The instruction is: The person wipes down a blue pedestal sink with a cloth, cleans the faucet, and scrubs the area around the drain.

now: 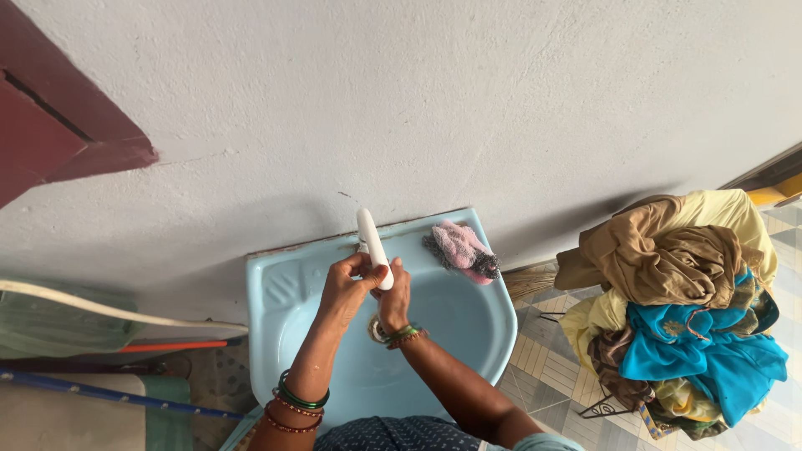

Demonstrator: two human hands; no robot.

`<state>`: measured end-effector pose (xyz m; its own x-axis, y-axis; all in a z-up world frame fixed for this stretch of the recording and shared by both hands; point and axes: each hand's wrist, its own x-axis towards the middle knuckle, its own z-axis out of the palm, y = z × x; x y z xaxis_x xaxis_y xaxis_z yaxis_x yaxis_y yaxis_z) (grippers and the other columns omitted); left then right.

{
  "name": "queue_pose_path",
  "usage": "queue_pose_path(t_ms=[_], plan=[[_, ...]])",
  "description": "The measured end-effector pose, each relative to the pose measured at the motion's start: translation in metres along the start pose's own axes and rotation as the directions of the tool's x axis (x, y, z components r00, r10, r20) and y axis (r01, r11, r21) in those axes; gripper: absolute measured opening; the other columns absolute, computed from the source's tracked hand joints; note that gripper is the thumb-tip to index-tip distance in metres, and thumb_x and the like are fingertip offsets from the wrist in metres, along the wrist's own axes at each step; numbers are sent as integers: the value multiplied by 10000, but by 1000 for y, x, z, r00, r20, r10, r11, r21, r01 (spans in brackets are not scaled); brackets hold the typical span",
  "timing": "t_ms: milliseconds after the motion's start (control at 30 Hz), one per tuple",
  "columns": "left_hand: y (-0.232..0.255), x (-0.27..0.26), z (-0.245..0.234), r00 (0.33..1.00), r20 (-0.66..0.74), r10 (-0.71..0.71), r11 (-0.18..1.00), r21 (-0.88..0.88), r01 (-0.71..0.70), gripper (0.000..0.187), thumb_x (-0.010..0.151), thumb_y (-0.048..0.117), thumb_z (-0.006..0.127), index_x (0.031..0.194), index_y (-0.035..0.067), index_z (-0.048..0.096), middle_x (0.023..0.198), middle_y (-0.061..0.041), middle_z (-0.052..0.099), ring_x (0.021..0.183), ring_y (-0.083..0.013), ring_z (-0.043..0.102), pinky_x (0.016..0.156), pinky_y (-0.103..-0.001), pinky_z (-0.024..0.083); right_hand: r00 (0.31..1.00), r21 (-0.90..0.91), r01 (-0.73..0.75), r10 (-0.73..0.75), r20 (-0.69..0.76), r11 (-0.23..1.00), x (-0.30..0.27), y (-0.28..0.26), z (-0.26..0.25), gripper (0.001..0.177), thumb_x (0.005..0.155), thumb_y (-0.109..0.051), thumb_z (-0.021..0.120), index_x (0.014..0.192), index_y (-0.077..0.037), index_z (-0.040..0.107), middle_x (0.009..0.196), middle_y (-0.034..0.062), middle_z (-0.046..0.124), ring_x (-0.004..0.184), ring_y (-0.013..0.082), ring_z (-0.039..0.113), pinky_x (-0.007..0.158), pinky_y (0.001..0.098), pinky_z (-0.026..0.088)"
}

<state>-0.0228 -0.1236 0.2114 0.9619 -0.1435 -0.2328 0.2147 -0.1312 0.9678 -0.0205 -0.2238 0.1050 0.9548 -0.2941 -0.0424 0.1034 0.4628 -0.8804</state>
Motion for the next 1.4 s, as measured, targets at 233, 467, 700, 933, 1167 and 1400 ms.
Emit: queue_pose_path(t_ms=[233, 467, 700, 933, 1167, 1400], plan=[[3, 4, 0, 1000, 0, -27, 997, -70, 27, 332, 829, 293, 805, 1054, 50, 779, 832, -14, 695, 799, -122, 616, 800, -333, 492, 668, 157, -712, 590, 453, 685, 12, -50, -15, 423, 1074, -442, 393, 824, -122, 508, 498, -66, 367, 356, 68, 302, 321, 257, 232], [0, -4, -2, 998, 41, -55, 992, -110, 59, 290, 857, 276, 789, 1034, 47, 785, 769, -28, 694, 709, -126, 606, 765, -298, 508, 869, 140, -480, 449, 206, 866, -5, -37, 3, 362, 1047, -404, 414, 920, -91, 544, 622, -9, 458, 479, 105, 375, 426, 265, 294], [-44, -6, -2, 996, -86, -19, 982, -188, 2, 273, 833, 261, 808, 927, 10, 753, 719, -71, 713, 634, -130, 653, 557, -245, 524, 638, 285, -683, 361, 680, 672, 12, -2, -33, 423, 1022, -372, 514, 704, -95, 537, 580, 4, 446, 483, 134, 407, 483, 299, 360], [-140, -34, -29, 908, 50, -416, 798, -459, 391, 715, 920, 649, 503, 1363, 92, 574, 1091, -116, 683, 782, -162, 598, 643, -287, 458, 823, -867, 400, 299, 482, 297, -9, 22, -94, 302, 978, -295, 553, 898, -60, 725, 767, 134, 712, 700, 320, 698, 648, 457, 535], [-142, -56, -41, 917, 155, -368, 631, -683, 369, 1026, 824, 830, 293, 1585, 142, 266, 1276, -211, 665, 1039, -267, 677, 901, -369, 489, 834, -717, 409, 87, 545, 565, -54, -19, -52, 192, 961, -199, 649, 994, -33, 739, 932, 119, 743, 791, 249, 733, 699, 379, 581], [-148, -60, -41, 948, 160, -276, 572, -765, 296, 962, 884, 781, 383, 1559, 103, 289, 1220, -256, 604, 929, -236, 650, 980, -427, 536, 785, -747, 486, 149, 601, 454, -75, -32, -6, 238, 795, -175, 823, 987, -60, 743, 868, 72, 702, 687, 191, 685, 636, 332, 562]])
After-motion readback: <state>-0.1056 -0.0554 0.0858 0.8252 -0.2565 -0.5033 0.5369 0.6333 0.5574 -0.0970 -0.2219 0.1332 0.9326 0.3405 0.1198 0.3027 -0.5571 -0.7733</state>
